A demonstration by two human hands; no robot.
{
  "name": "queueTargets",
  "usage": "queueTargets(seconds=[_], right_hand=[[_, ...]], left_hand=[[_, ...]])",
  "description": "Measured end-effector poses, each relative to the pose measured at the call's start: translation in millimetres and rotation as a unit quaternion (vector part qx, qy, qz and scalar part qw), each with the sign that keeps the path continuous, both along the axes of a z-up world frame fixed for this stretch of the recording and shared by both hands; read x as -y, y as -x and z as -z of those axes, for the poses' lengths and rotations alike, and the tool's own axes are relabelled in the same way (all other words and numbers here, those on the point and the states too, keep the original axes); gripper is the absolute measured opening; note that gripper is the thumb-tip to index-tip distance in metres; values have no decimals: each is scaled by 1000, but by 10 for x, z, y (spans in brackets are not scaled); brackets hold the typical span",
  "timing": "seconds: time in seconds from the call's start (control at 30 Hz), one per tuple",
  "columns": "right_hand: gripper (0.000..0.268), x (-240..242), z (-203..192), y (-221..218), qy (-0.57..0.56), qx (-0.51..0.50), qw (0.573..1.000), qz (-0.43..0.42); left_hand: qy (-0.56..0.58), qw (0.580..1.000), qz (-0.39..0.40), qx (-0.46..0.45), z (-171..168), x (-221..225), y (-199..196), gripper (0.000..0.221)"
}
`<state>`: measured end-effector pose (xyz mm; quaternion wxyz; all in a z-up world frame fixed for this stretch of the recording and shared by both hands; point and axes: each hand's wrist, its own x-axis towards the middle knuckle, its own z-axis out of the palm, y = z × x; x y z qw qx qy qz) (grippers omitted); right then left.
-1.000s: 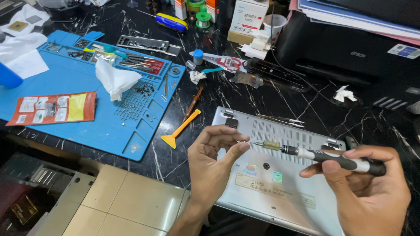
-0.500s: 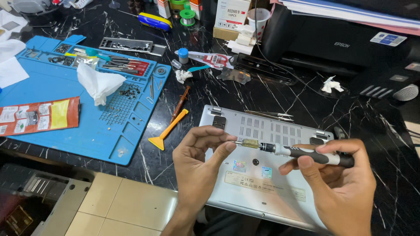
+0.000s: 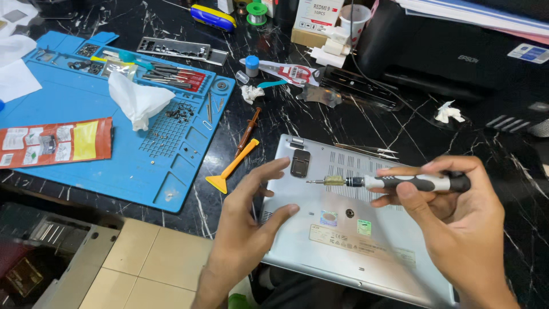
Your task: The person uses a screwdriver to remove screws from the bottom of a laptop, placing them on a blue mat. After removing all screws, the person uses a brush to clean dust from the laptop's vents and surface.
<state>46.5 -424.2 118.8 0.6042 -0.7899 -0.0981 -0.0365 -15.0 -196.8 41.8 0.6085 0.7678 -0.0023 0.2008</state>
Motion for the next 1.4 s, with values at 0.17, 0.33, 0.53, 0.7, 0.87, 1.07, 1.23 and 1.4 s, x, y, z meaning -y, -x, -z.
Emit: queueTargets(seconds=[0.17,0.33,0.53,0.7,0.87,1.07,1.23,1.4], right_hand=[[30,-307,-67,-94,64,29,995,-75],[30,-631,-75,-164,188,2,977,-102],[33,-758,-54,-220,253,92,948,-169],[34,-844,-82,-257,318,186,892,-261],[16,-1049,-293,-328,339,150,842,-391],[34,-1244,11,-334,446,248,813,-280],[26,-1257,-240,-278,410,180,822,-352],[58,-1275,25,-378,543,297,763,-189]], left_hand=[[-134,991,-8,7,224,-212,109,67],[-76,997,26,-2,229,-229,110,66],[-22,998,52,-6,235,-288,105,64],[-11,998,54,10,272,-303,97,62],[-10,998,57,6,201,-322,98,63],[-10,999,47,-6,253,-299,80,61],[-5,998,59,-11,224,-321,97,62],[-11,999,43,4,291,-301,72,60]])
